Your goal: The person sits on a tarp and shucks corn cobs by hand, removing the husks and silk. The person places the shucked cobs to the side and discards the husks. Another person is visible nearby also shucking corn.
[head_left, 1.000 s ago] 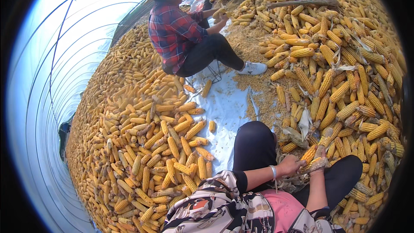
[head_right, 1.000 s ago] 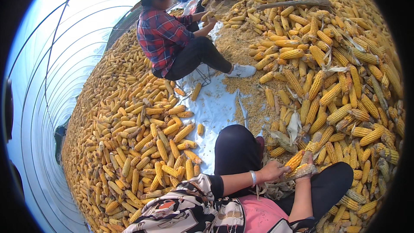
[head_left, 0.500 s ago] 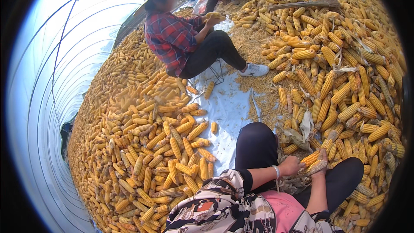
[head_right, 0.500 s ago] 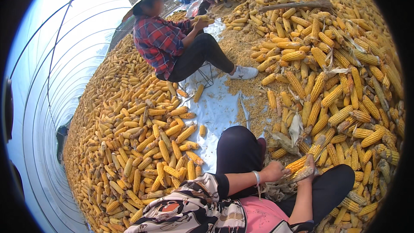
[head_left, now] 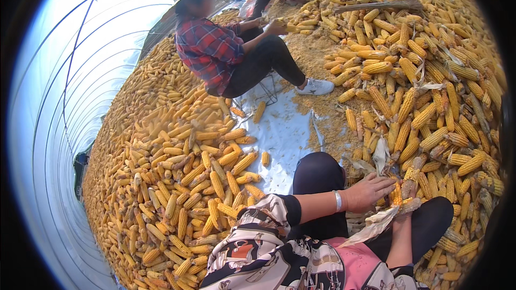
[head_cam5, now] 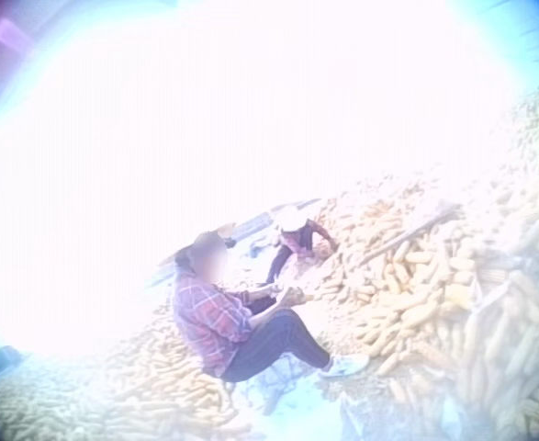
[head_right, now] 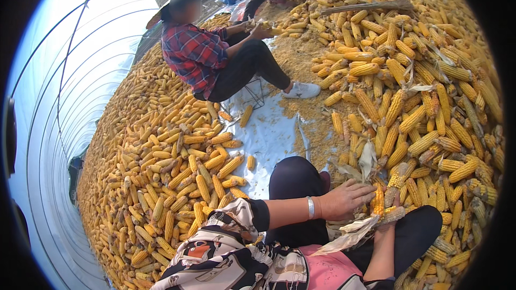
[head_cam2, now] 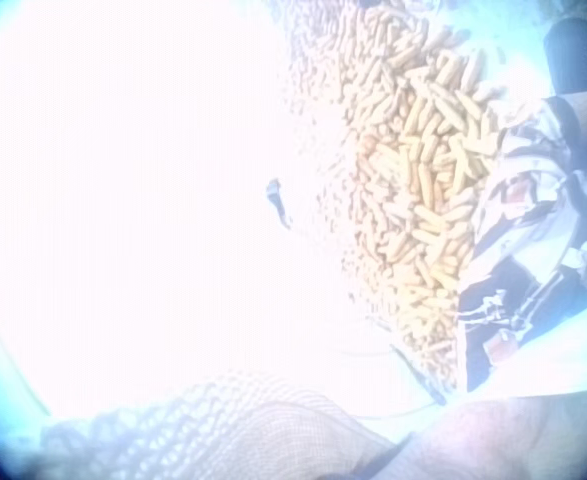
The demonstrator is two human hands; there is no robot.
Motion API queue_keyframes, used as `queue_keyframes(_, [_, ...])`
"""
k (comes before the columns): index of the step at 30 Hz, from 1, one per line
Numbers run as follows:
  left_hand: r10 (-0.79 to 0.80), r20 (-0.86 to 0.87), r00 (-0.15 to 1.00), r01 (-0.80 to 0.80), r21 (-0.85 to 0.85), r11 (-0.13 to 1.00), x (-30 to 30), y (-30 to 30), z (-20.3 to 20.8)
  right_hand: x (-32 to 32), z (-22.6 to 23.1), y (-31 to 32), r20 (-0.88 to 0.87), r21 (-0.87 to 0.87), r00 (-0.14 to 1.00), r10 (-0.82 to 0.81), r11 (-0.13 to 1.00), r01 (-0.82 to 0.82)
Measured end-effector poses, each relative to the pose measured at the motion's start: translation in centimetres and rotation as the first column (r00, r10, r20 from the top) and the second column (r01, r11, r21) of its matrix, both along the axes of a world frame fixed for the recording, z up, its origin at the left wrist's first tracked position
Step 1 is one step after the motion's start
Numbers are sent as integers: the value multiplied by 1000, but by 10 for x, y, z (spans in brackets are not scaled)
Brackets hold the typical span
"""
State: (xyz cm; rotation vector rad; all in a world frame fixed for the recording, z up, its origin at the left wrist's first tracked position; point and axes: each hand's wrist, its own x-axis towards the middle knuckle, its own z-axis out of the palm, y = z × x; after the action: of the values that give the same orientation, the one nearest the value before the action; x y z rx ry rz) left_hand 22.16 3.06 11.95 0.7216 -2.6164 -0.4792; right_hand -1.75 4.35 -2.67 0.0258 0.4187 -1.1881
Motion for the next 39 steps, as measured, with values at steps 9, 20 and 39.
queue_keyframes(9, [-323,-402,857,400,125,908,-59,19,-22,3,-4,13,-15,59,997,80,995,-79])
queue_keyframes(20, [103,-424,900,49,334,941,-72,56,-28,10,-18,20,-160,173,985,62,984,-34])
queue_keyframes(39, [300,211,930,-356,715,601,-14,43,-28,-24,21,11,-19,70,937,-348,935,348])
